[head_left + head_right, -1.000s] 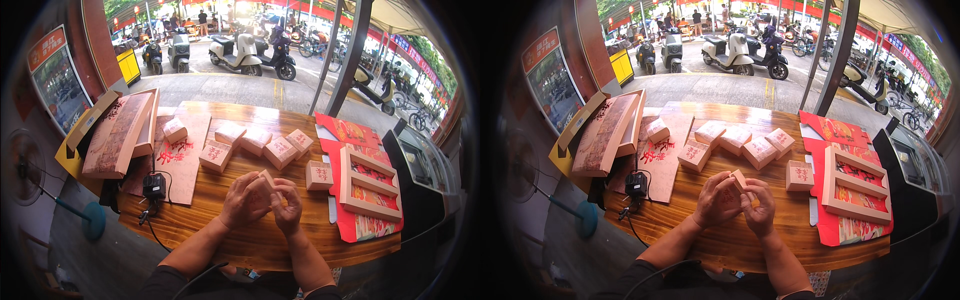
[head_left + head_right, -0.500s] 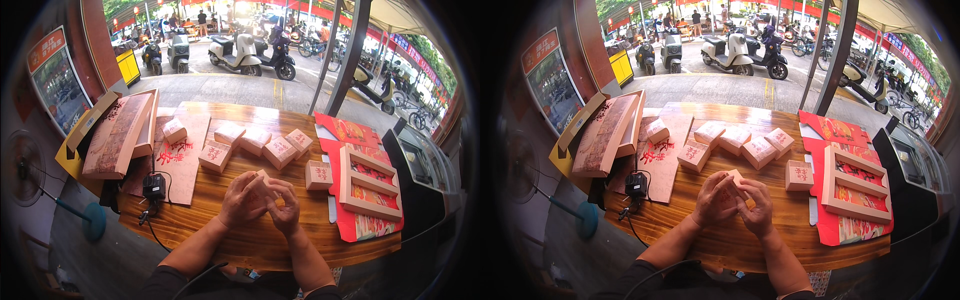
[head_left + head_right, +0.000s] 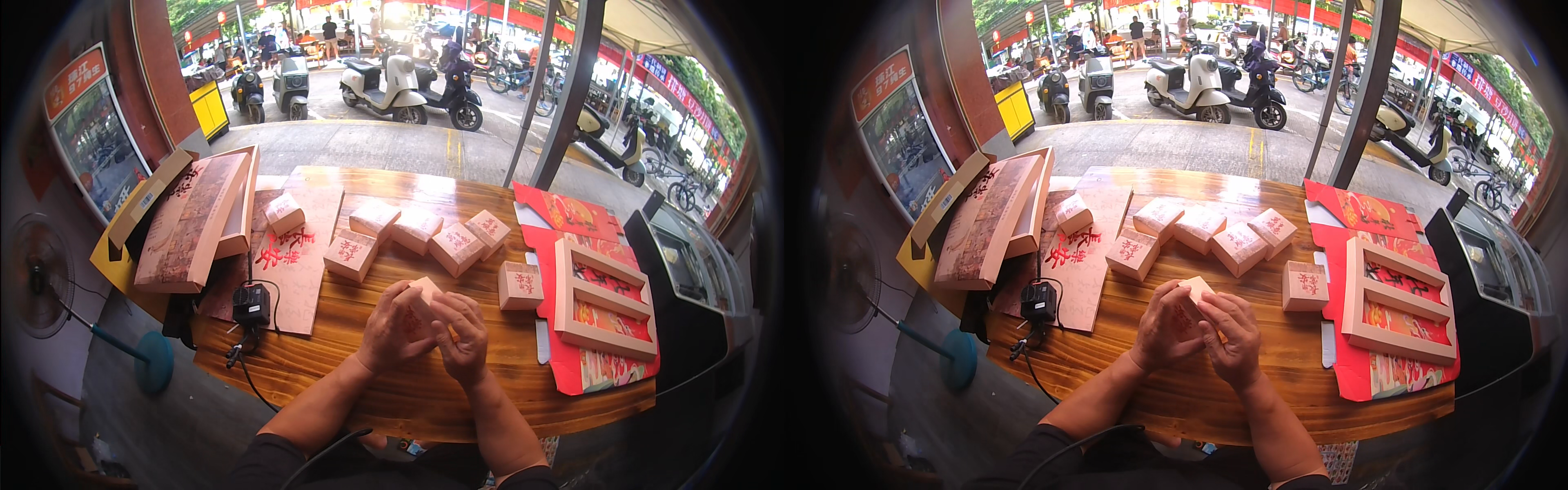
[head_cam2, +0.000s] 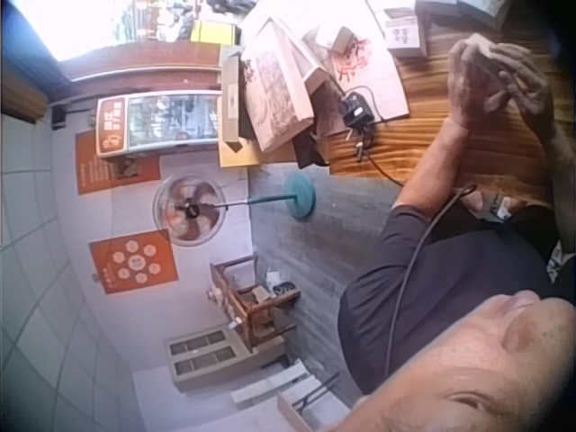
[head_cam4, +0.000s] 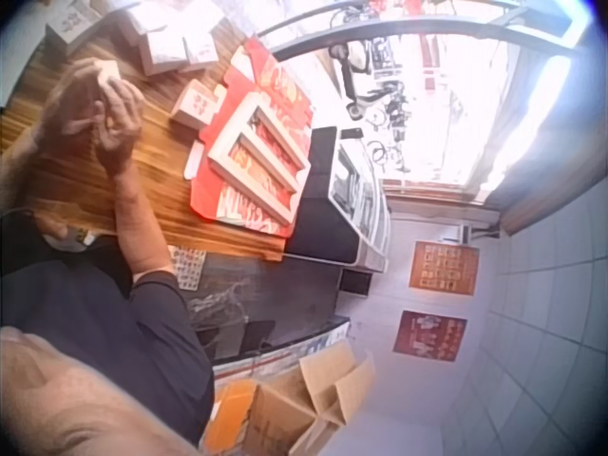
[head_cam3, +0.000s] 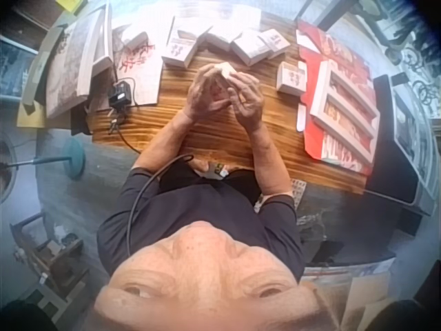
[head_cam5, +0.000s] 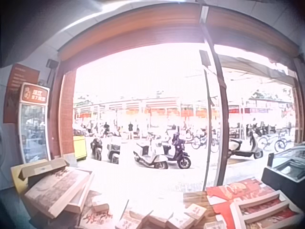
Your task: The person folds cardboard pieces into small square boxes by hand on a wooden table.
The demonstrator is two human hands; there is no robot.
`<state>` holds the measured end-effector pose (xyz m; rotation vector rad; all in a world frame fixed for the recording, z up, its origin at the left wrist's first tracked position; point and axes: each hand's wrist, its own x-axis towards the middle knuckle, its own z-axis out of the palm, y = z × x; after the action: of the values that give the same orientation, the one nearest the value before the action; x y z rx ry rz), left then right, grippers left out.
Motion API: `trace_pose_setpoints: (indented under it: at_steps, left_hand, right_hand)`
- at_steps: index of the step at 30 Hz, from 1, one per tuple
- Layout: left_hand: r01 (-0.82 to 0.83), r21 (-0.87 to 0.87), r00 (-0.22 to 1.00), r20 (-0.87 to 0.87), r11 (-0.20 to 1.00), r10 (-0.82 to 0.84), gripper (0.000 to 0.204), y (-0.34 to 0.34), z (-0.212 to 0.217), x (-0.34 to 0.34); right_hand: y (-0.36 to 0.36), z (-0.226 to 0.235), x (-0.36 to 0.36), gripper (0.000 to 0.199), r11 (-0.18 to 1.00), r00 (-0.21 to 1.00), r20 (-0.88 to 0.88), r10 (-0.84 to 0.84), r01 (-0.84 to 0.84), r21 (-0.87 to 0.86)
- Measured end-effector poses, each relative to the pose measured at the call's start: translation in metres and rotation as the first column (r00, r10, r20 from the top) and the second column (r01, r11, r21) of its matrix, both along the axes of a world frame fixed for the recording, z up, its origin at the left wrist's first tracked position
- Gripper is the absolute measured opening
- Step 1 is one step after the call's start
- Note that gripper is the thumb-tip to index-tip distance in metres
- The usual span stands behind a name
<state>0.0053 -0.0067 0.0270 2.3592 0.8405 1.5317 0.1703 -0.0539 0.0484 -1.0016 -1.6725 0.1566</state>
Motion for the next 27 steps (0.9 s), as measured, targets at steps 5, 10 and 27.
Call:
trace_pose_setpoints:
  at_steps: [5, 10, 27]
  left_hand:
    - [0.013, -0.02, 1.0, 0.018, 1.0, -0.012, 0.08, -0.002, 0.002, 0.001]
    - [0.019, -0.027, 1.0, 0.001, 0.999, -0.019, 0.075, 0.0, -0.001, -0.001]
    - [0.538, -0.446, 0.828, 0.439, 0.715, -0.349, 0.042, 0.019, -0.01, -0.018]
  right_hand:
    - [0.001, -0.004, 0.001, 0.028, 1.0, 1.0, 0.01, -0.001, 0.001, 0.009]
    - [-0.001, 0.0, -0.002, 0.03, 1.0, 1.0, 0.021, -0.016, 0.015, 0.009]
    - [0.011, -0.018, 0.013, 0.026, 0.846, 0.523, -0.852, 0.019, -0.463, -0.266]
